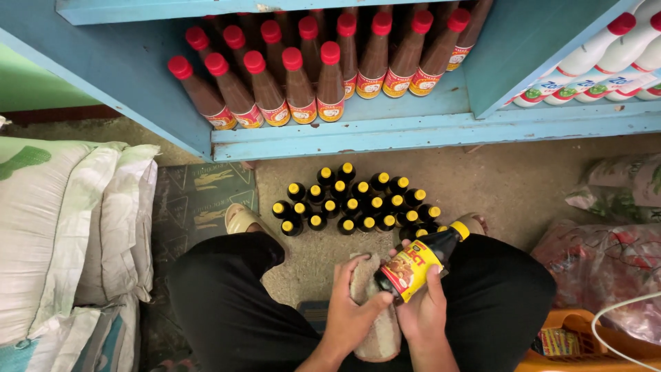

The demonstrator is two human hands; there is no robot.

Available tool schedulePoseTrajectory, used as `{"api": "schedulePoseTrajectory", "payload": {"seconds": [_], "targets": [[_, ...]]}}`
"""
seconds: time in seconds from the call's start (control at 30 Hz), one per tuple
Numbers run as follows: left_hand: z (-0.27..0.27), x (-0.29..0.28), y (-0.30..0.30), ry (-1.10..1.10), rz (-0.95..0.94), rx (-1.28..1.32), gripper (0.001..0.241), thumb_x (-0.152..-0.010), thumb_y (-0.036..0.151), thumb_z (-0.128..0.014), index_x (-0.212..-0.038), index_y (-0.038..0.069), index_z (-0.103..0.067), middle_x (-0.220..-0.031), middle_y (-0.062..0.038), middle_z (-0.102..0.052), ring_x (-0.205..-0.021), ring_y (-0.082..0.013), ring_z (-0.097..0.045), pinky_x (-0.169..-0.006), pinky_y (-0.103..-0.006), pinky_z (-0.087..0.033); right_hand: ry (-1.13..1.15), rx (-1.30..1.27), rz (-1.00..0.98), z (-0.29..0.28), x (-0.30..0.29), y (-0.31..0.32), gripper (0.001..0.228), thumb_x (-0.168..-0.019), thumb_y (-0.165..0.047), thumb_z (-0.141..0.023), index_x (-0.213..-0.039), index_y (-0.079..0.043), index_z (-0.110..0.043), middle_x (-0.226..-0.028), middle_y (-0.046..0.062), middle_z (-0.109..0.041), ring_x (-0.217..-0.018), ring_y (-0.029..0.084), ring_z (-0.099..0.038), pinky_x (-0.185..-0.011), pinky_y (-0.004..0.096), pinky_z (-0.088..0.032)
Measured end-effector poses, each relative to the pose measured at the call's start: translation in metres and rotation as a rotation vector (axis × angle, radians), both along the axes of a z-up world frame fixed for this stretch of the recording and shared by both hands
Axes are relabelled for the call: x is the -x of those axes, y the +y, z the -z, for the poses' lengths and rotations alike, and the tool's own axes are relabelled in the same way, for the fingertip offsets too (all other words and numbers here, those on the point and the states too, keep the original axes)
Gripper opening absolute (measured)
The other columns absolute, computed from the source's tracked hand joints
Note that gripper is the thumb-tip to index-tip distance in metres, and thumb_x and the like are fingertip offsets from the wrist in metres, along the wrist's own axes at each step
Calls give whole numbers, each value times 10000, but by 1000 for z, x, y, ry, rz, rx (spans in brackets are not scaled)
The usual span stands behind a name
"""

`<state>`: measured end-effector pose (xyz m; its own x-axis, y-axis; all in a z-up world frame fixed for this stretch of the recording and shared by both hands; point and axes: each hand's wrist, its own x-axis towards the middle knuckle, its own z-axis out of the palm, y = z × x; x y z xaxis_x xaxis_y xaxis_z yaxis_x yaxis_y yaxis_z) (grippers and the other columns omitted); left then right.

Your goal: Wiping soy sauce bottles with a cloth and placing them onto grocery store shelves.

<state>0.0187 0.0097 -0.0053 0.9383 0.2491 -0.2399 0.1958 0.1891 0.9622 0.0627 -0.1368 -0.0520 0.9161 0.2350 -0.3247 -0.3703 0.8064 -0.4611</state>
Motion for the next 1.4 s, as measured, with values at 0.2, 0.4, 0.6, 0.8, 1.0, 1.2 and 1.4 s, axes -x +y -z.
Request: {"api": "schedulePoseTrajectory", "payload": {"seconds": [0.2, 0.4, 0.6, 0.8, 1.0, 1.2, 1.4], "targets": [[5, 3, 1, 28, 24, 25, 683, -763, 168, -828, -1362, 37, -528, -1274, -106, -573, -1168, -229, -614, -1043, -367, -492, 20, 17, -33, 2, 1, -1, 600, -1050, -350, -514, -1492, 47, -430, -1321, 273, -597, -1109, 314, -632, -964, 428, -505], [7, 6, 4, 10, 41, -19, 573, -769, 85, -795, -1304, 59, -592, -1234, -93, -576, -1146, -238, -605, -1031, -352, -469, 18, 90, -25, 11, 2, -1, 606, -1007, -277, -534, -1508, 35, -400, -1413, 239, -555, -1196, 348, -595, -964, 451, -506], [35, 11, 17, 54, 52, 86, 456, -825, 130, -778, -1256, 59, -647, -1171, -49, -695, -1057, -161, -639, -980, -288, -502, -22, 178, -36, 69, 12, -26, 519, -940, -127, -613, -1438, -74, -476, -1251, 189, -645, -976, 298, -657, -814, 427, -538], [-21, 5, 72, 99, 304, -71, 655, -760, 271, -847, -1332, 75, -594, -1237, -67, -669, -1132, -171, -637, -1034, -306, -478, -254, 255, -246, 82, 1, 2, 902, -864, -73, -689, -1639, -79, -228, -1558, 226, -457, -1323, 368, -532, -1056, 481, -436], [-8, 11, 116, 52, 288, -543, 687, -690, 427, -911, -1243, 156, -607, -1128, -47, -632, -1015, -282, -688, -894, -364, -538, -590, 397, -536, 63, -18, 63, 909, -825, -60, -779, -1564, -36, -251, -1350, 203, -623, -1082, 265, -676, -914, 362, -539], [-88, -25, 185, -284, 121, -889, 782, -721, 429, -868, -1332, 61, -548, -1239, -140, -610, -1004, -369, -686, -816, -426, -570, -893, 1025, -386, -106, -77, 137, 932, -662, -179, -912, -1479, -57, -481, -1430, 118, -624, -1274, 253, -619, -1090, 392, -454], [-209, -101, 254, -451, -53, -1188, 711, -755, 194, -739, -1424, 162, -498, -1355, -142, -543, -1042, -426, -670, -776, -495, -573, -1406, 1050, 54, -229, -151, 234, 797, -751, -192, -871, -1454, -50, -524, -1397, 124, -567, -1322, 291, -556, -1152, 421, -421]]}}
